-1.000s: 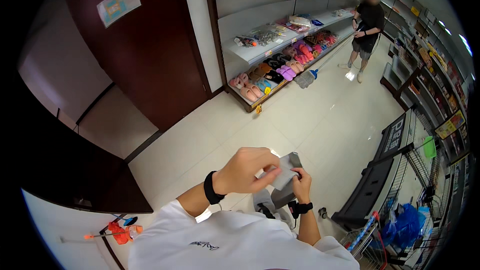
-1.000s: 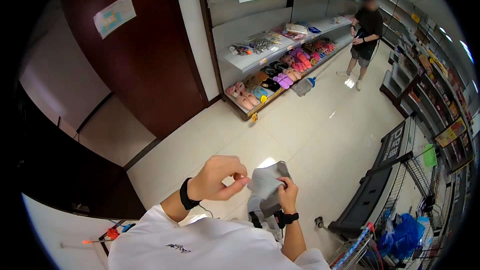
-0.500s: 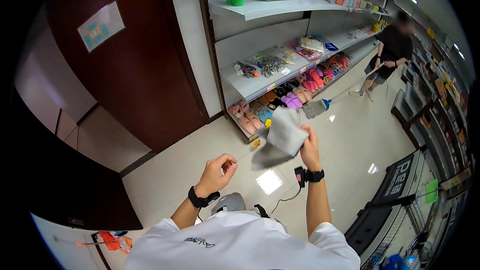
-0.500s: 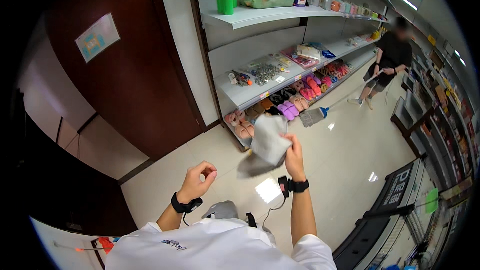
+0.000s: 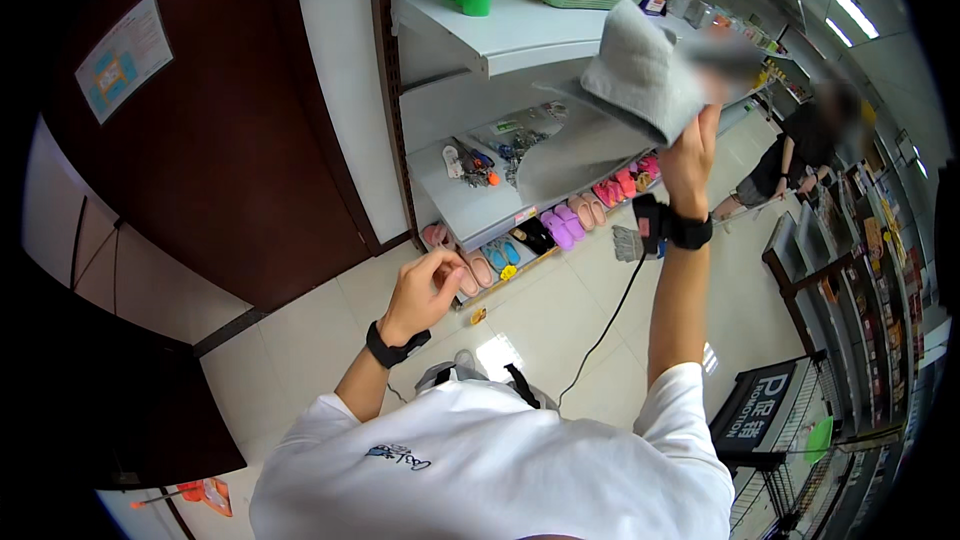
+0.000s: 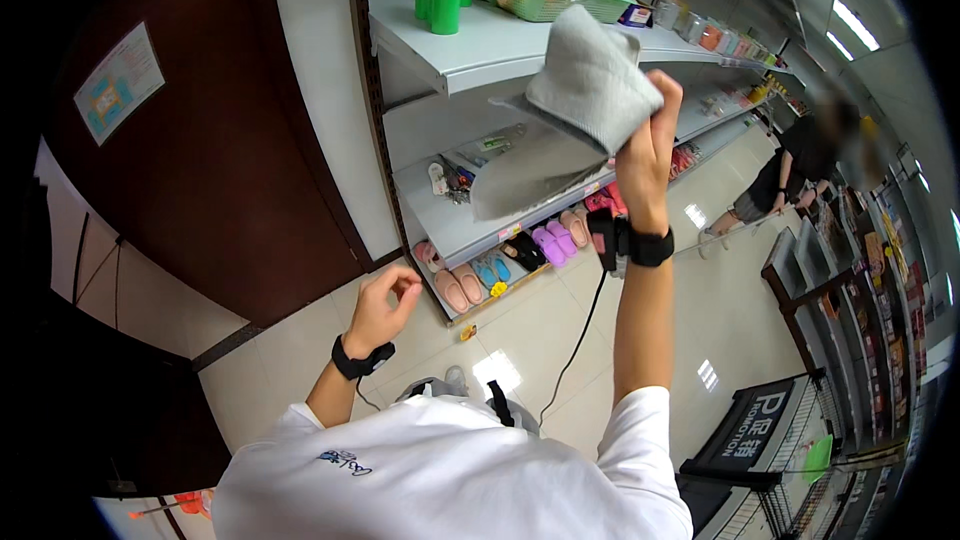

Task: The person wipes the surfaces of white bookshelves and retail display shelves using a grey cloth. They move along the shelves, cleaning the top edges and flat surfaces, occasionally moving items like books and packaged goods to reach the areas underneath.

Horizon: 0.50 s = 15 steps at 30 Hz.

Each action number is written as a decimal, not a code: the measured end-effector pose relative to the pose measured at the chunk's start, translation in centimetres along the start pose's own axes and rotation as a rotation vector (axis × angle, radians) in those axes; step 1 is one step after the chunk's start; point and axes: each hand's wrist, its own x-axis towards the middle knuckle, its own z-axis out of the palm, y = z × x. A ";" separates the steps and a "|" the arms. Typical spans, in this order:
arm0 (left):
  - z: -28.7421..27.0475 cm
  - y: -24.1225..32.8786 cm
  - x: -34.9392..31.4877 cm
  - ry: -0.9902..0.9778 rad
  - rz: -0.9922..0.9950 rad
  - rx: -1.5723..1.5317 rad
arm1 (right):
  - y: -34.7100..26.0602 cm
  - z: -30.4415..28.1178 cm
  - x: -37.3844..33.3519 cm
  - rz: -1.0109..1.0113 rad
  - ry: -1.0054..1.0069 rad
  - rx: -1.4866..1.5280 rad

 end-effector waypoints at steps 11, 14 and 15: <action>3.0 -2.8 9.6 0.082 -0.009 0.009 | 12.7 2.3 13.4 -0.247 -0.422 -0.497; 3.7 -1.6 11.6 0.112 0.076 0.035 | 17.3 0.5 14.5 -0.237 -0.527 -0.779; 3.8 -1.4 12.4 0.117 0.077 0.040 | 18.1 0.5 14.4 -0.314 -0.487 -0.888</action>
